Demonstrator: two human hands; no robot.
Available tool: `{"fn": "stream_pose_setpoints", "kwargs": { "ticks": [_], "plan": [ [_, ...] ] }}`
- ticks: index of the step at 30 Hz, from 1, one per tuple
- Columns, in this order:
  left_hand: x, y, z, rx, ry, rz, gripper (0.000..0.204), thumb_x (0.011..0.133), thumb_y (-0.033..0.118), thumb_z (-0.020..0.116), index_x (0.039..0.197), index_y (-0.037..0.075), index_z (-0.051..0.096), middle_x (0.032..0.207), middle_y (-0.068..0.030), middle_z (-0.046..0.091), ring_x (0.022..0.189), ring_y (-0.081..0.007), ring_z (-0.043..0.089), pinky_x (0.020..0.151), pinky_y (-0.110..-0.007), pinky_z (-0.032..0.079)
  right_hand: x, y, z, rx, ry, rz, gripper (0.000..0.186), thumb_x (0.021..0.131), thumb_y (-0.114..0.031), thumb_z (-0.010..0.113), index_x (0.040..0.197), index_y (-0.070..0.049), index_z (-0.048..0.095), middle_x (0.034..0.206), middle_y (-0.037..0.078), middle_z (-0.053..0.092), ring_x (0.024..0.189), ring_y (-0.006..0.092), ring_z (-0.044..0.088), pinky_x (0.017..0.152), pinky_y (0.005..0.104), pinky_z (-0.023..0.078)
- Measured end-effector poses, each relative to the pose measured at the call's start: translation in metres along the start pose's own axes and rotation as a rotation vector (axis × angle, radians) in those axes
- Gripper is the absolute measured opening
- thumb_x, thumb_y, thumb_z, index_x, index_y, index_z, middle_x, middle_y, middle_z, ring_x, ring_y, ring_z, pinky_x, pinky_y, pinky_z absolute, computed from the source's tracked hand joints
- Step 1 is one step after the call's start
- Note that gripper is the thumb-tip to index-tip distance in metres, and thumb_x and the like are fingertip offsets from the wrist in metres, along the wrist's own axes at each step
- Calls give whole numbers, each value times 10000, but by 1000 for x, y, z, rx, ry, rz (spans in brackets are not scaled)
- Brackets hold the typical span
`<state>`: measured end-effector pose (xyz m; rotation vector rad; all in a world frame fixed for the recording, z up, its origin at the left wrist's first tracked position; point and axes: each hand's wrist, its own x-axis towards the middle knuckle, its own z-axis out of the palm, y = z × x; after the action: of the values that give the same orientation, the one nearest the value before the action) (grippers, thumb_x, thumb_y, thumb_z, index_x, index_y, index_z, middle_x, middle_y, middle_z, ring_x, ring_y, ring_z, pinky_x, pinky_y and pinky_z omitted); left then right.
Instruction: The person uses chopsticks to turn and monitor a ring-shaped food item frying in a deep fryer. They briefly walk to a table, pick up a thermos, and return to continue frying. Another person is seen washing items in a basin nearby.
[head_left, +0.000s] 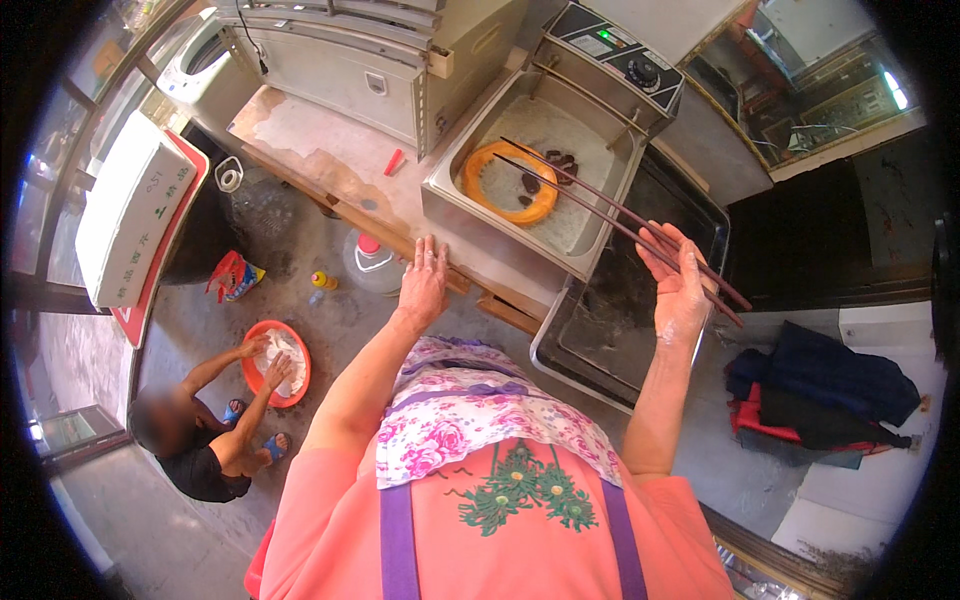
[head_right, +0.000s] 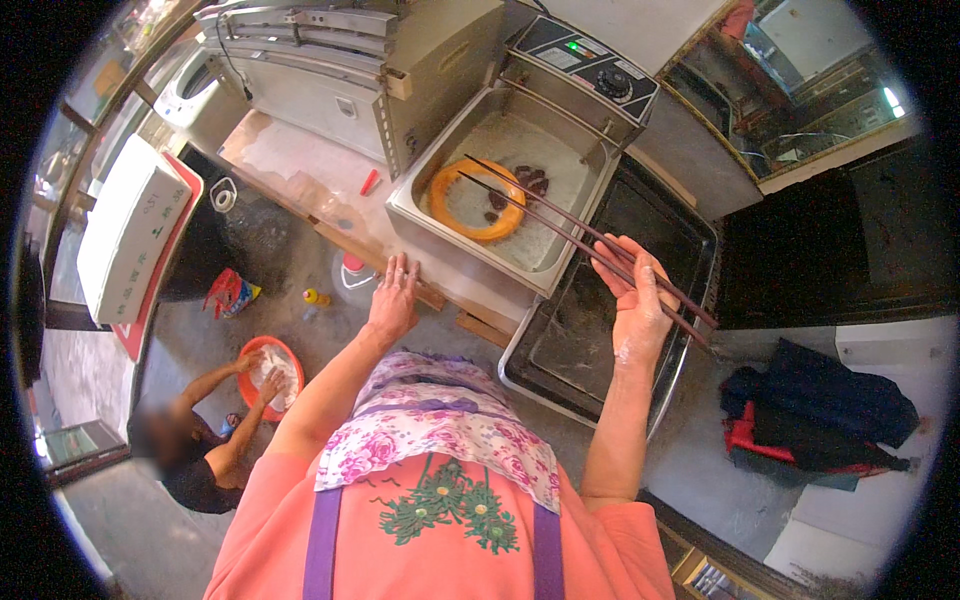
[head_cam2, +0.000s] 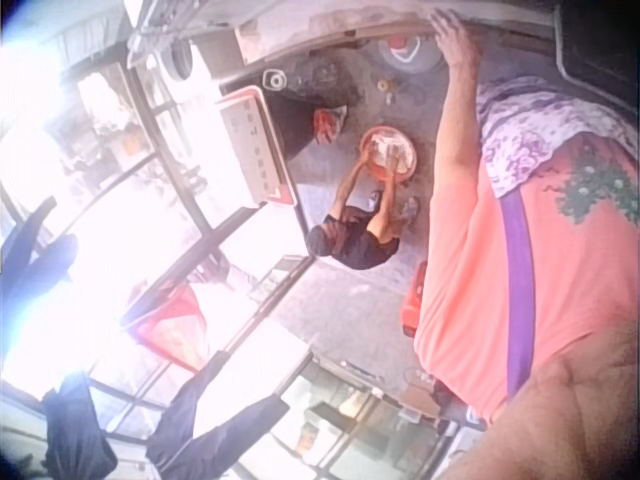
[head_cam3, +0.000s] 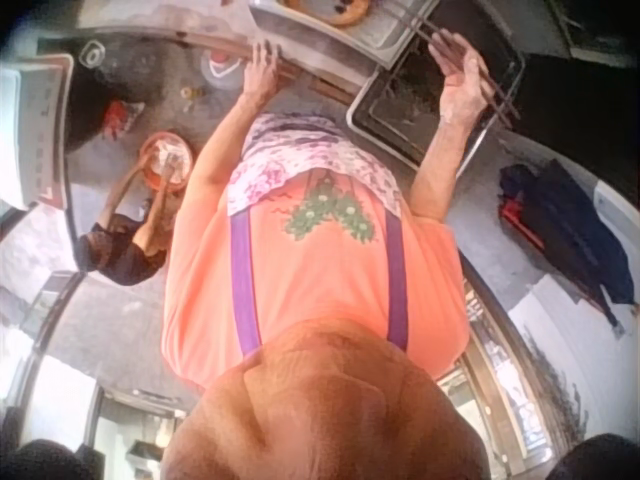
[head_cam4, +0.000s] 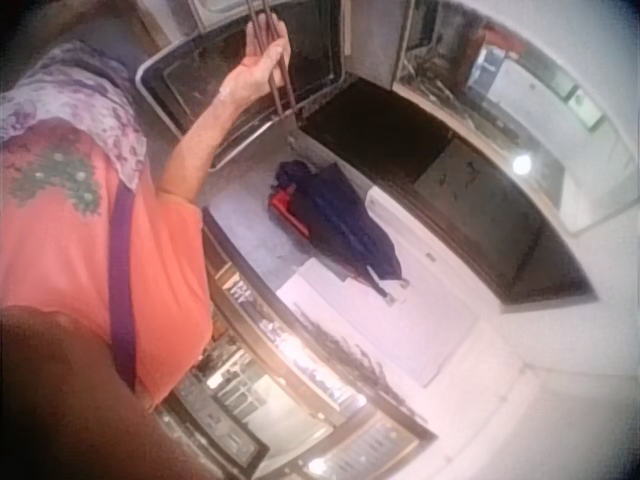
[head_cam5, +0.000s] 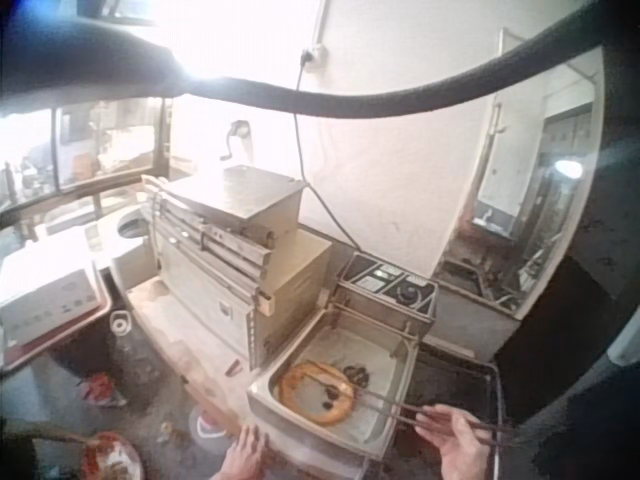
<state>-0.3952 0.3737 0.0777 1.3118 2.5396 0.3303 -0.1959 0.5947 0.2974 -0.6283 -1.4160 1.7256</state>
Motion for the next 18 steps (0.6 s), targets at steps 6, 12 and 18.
{"fn": "stream_pose_setpoints", "kwargs": {
  "ticks": [6,12,18],
  "plan": [
    [1,1,0,37,-10,-9,935,616,106,754,1403,17,257,1468,-225,195,1370,-363,200,1041,-463,358,-4,-3,-23,8,54,-16,324,939,-176,504,1080,110,564,1057,268,601,959,326,634,820,396,563],
    [0,5,-9,52,-66,-20,969,602,112,773,1409,22,244,1470,-228,190,1371,-360,199,1036,-453,370,-8,-1,-24,13,74,-19,317,935,-171,512,1072,109,573,1034,265,612,915,327,650,782,398,578],
    [0,3,-3,23,-1,-8,1012,526,84,798,1386,28,269,1442,-247,234,1343,-390,246,1053,-410,362,-8,0,-22,-7,74,-36,322,936,-179,512,1068,108,574,1030,266,612,903,325,653,765,404,582]
  ]
}}
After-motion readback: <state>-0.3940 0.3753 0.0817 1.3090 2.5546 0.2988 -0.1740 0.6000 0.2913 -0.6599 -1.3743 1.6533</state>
